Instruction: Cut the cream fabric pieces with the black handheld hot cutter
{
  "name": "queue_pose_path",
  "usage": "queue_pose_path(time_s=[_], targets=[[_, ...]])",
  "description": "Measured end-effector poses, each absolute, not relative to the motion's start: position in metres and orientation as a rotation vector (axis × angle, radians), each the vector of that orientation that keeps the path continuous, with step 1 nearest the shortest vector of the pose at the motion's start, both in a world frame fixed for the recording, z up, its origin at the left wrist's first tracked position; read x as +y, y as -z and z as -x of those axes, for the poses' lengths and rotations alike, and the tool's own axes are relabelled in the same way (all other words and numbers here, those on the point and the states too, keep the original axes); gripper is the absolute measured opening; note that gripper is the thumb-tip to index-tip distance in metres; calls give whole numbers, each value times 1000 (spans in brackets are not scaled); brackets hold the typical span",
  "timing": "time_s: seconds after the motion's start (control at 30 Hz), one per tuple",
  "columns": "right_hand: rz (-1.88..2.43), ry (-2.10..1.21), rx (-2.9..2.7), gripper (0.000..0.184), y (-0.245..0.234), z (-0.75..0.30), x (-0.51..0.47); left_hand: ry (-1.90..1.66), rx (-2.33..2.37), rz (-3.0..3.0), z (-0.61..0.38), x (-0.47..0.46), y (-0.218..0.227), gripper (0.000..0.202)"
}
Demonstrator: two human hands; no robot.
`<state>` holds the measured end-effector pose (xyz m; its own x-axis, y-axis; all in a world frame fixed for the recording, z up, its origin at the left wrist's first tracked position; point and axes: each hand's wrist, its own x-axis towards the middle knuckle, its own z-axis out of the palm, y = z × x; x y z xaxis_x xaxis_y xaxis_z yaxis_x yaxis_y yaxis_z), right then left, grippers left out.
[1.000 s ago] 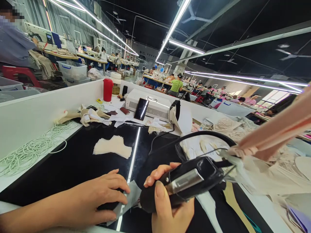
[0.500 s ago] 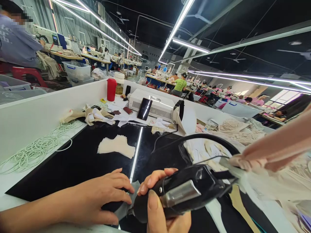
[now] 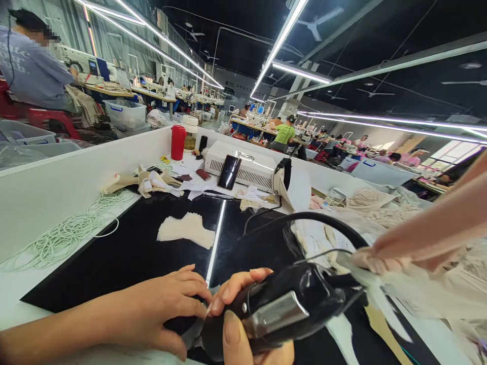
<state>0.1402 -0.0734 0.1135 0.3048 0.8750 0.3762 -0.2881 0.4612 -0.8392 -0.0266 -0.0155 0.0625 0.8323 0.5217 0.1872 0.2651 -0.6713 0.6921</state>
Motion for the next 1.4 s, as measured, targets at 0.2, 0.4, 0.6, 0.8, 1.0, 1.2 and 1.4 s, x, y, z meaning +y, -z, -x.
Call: queue_pose_path(time_s=[0.2, 0.4, 0.6, 0.8, 1.0, 1.2, 1.4], targets=[[752, -705, -985, 29, -117, -178, -58, -563, 579, -2325, 28, -16, -67, 30], [851, -645, -842, 32, -117, -190, -55, -525, 585, -2417, 19, -23, -65, 48], [751, -632, -991, 26, -106, -195, -50, -373, 591, -2553, 14, -25, -67, 55], [764, -635, -976, 24, -102, -192, -51, -371, 585, -2558, 15, -25, -71, 57], [778, -660, -977, 25, -104, -197, -50, -289, 608, -2515, 16, -24, -74, 57], [846, -568, -889, 34, -103, -215, -48, -279, 625, -2459, 18, -25, -77, 56], [867, -554, -864, 37, -104, -214, -47, -223, 649, -2483, 16, -25, -79, 51]])
